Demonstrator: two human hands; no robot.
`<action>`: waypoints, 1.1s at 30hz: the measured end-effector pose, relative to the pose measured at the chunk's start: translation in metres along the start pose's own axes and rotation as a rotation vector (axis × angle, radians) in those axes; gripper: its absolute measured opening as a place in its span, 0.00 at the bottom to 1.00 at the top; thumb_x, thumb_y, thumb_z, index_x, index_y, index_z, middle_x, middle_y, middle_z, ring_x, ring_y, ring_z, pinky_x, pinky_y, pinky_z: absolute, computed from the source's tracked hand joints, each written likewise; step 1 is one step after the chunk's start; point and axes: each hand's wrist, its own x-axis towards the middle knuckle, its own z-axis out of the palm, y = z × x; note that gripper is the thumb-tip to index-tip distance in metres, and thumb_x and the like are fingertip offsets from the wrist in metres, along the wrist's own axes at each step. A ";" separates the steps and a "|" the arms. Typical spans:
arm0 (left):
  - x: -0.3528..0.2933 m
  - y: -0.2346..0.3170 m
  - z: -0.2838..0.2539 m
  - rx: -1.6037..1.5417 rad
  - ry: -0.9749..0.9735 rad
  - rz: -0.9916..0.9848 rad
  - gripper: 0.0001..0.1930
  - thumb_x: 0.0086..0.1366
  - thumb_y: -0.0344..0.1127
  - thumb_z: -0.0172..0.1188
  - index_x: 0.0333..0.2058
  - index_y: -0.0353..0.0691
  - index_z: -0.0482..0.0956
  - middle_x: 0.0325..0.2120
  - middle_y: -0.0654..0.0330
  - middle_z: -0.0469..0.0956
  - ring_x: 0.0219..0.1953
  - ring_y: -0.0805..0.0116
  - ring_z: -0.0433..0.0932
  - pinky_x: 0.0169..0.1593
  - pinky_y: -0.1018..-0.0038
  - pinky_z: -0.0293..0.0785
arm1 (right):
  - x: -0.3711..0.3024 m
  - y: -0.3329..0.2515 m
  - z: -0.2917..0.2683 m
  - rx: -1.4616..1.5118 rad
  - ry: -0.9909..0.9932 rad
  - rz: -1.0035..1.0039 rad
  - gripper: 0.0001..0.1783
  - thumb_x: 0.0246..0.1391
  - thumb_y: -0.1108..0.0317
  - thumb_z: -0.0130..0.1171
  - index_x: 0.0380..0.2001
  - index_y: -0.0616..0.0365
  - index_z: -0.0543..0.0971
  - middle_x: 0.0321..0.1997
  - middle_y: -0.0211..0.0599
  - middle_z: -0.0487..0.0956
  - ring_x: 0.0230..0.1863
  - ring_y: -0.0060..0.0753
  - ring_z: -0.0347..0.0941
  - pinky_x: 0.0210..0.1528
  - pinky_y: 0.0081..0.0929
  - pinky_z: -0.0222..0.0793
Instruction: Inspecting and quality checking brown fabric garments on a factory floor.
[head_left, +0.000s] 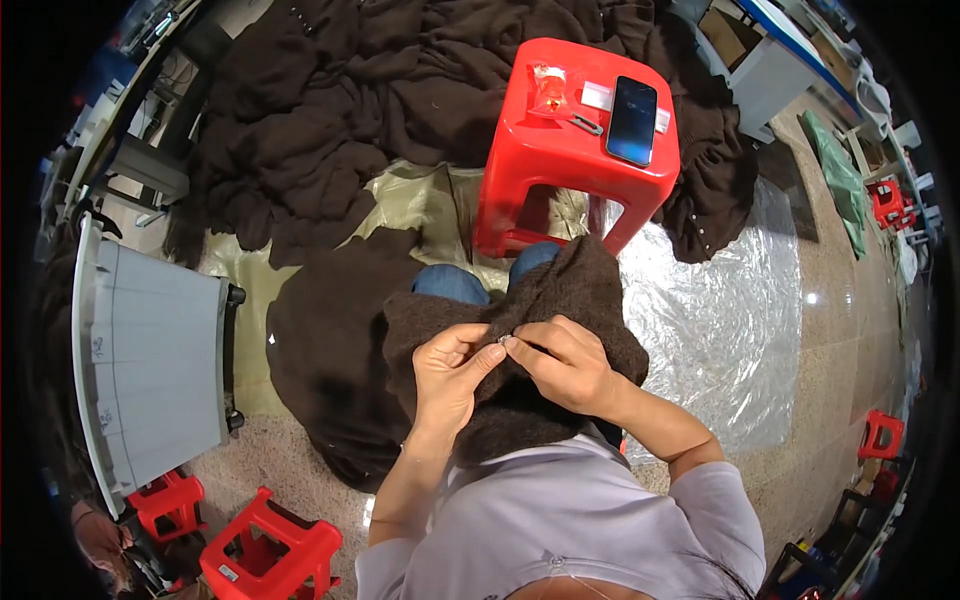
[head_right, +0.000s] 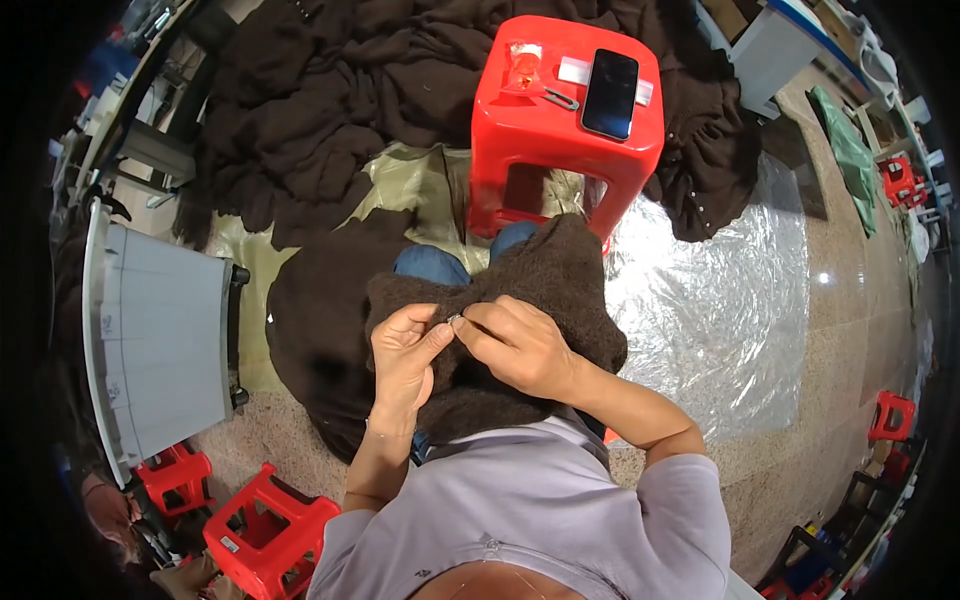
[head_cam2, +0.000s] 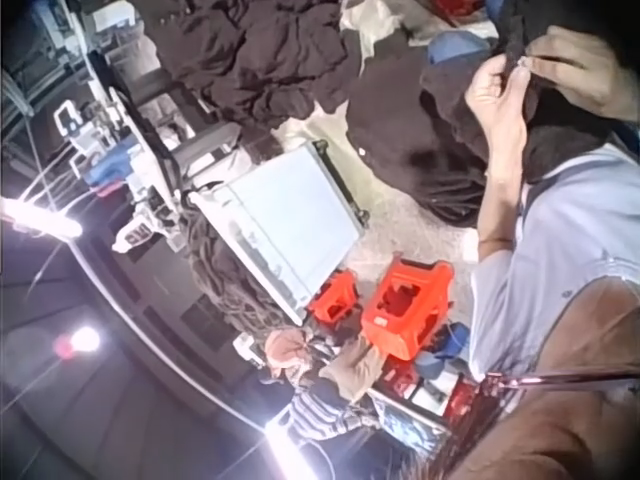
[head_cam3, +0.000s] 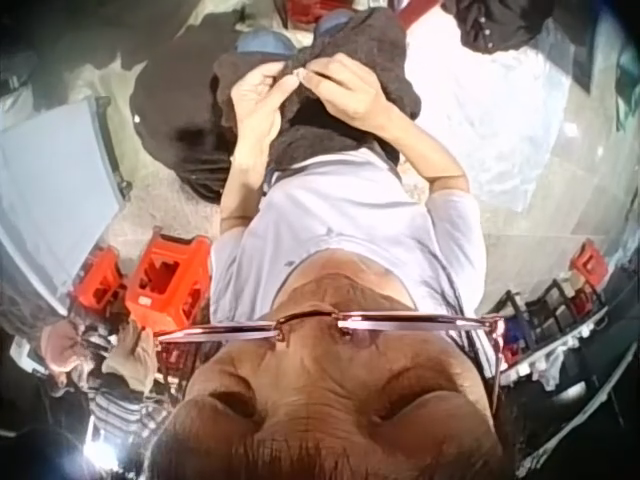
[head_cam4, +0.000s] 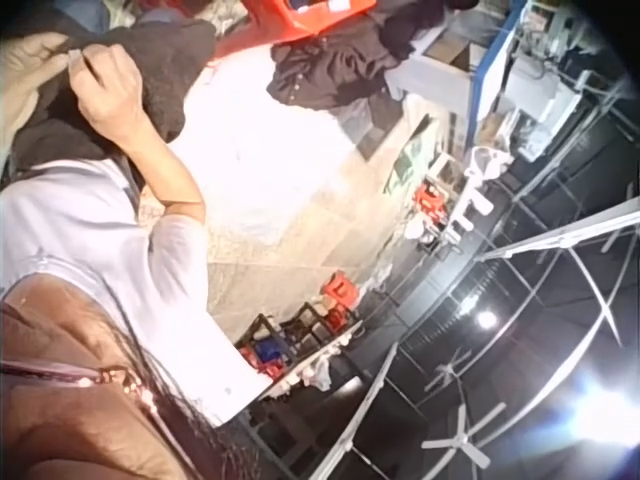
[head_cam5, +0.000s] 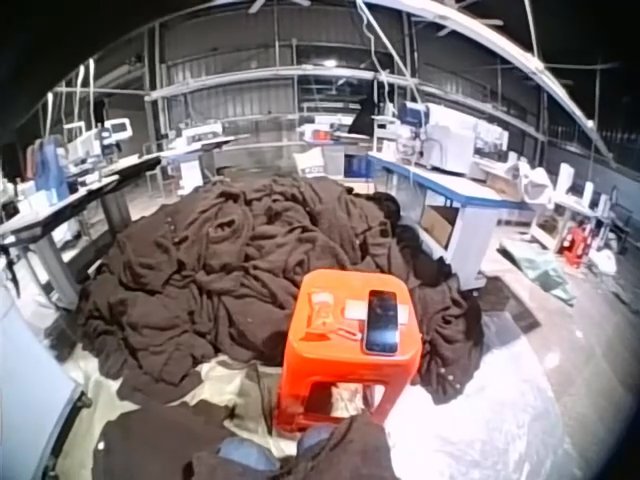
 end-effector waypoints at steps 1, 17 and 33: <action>0.001 -0.001 -0.001 0.065 -0.006 0.044 0.08 0.58 0.17 0.63 0.37 0.29 0.80 0.32 0.62 0.80 0.34 0.78 0.77 0.40 0.83 0.75 | 0.002 0.000 -0.001 -0.005 -0.013 0.005 0.15 0.37 0.81 0.65 0.34 0.65 0.80 0.34 0.42 0.77 0.26 0.35 0.73 0.25 0.26 0.70; -0.009 0.006 -0.011 0.626 -0.109 0.350 0.06 0.56 0.13 0.61 0.31 0.30 0.78 0.30 0.56 0.81 0.33 0.72 0.80 0.38 0.78 0.76 | 0.009 -0.002 -0.009 0.307 -0.393 0.228 0.14 0.39 0.74 0.64 0.30 0.62 0.71 0.25 0.41 0.70 0.23 0.46 0.70 0.24 0.36 0.67; -0.010 -0.019 -0.011 0.752 0.048 0.369 0.08 0.59 0.19 0.61 0.38 0.31 0.82 0.30 0.57 0.81 0.32 0.71 0.79 0.38 0.80 0.74 | -0.027 0.002 0.021 -0.061 -0.001 0.167 0.23 0.26 0.83 0.61 0.36 0.68 0.75 0.24 0.42 0.70 0.22 0.46 0.70 0.23 0.34 0.66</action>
